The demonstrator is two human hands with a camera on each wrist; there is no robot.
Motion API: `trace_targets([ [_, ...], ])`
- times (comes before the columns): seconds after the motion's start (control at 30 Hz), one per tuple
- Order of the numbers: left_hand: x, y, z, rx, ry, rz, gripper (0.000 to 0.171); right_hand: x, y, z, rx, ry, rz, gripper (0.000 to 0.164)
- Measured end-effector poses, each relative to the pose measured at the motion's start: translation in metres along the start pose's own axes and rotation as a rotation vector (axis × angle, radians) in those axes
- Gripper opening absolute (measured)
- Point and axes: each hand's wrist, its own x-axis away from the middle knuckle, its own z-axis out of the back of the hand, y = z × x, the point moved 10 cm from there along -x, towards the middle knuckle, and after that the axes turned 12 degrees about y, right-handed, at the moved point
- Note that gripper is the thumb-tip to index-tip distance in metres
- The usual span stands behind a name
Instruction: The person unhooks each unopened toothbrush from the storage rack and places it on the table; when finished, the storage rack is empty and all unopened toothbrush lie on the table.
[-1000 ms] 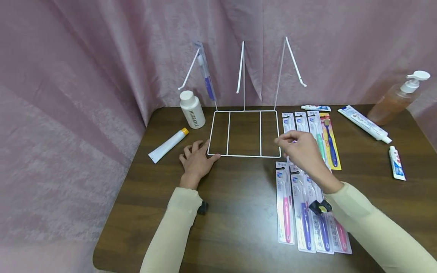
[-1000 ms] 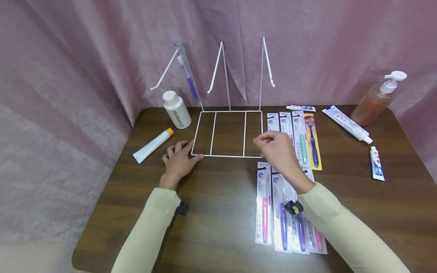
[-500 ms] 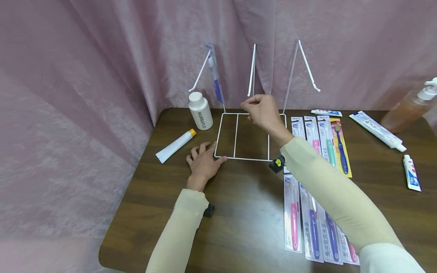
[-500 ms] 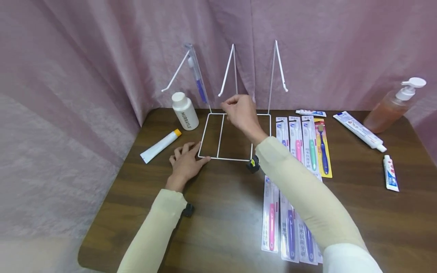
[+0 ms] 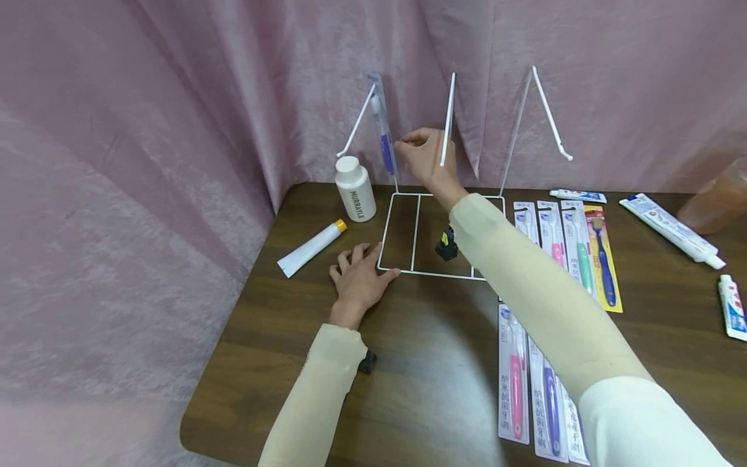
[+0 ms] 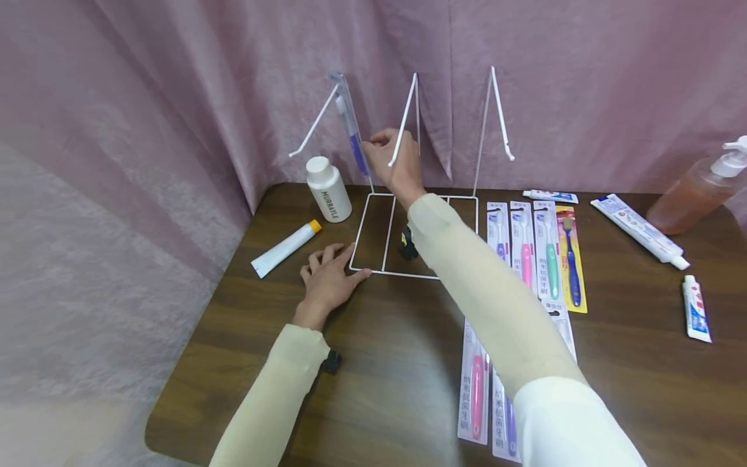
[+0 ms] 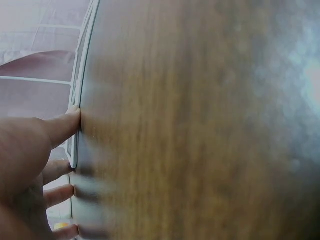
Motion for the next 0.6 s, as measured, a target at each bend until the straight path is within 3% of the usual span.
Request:
trace_targets([
  [0.2,-0.004,0.003,-0.011,0.022,-0.027,-0.007,0.081,-0.037,0.011,-0.018,-0.075,0.059,0.035,0.023],
  [0.33,-0.002,0.004,-0.012,0.019,-0.017,-0.016,0.082,-0.031,-0.003,-0.015,-0.033,0.063,0.042,0.024],
  [0.5,0.005,0.008,-0.003,0.005,0.01,-0.029,0.081,-0.001,-0.035,-0.002,0.036,0.02,0.007,0.031],
  [0.6,0.005,0.009,-0.003,0.019,0.011,-0.034,0.081,-0.005,-0.039,-0.002,0.019,0.029,0.016,0.029],
])
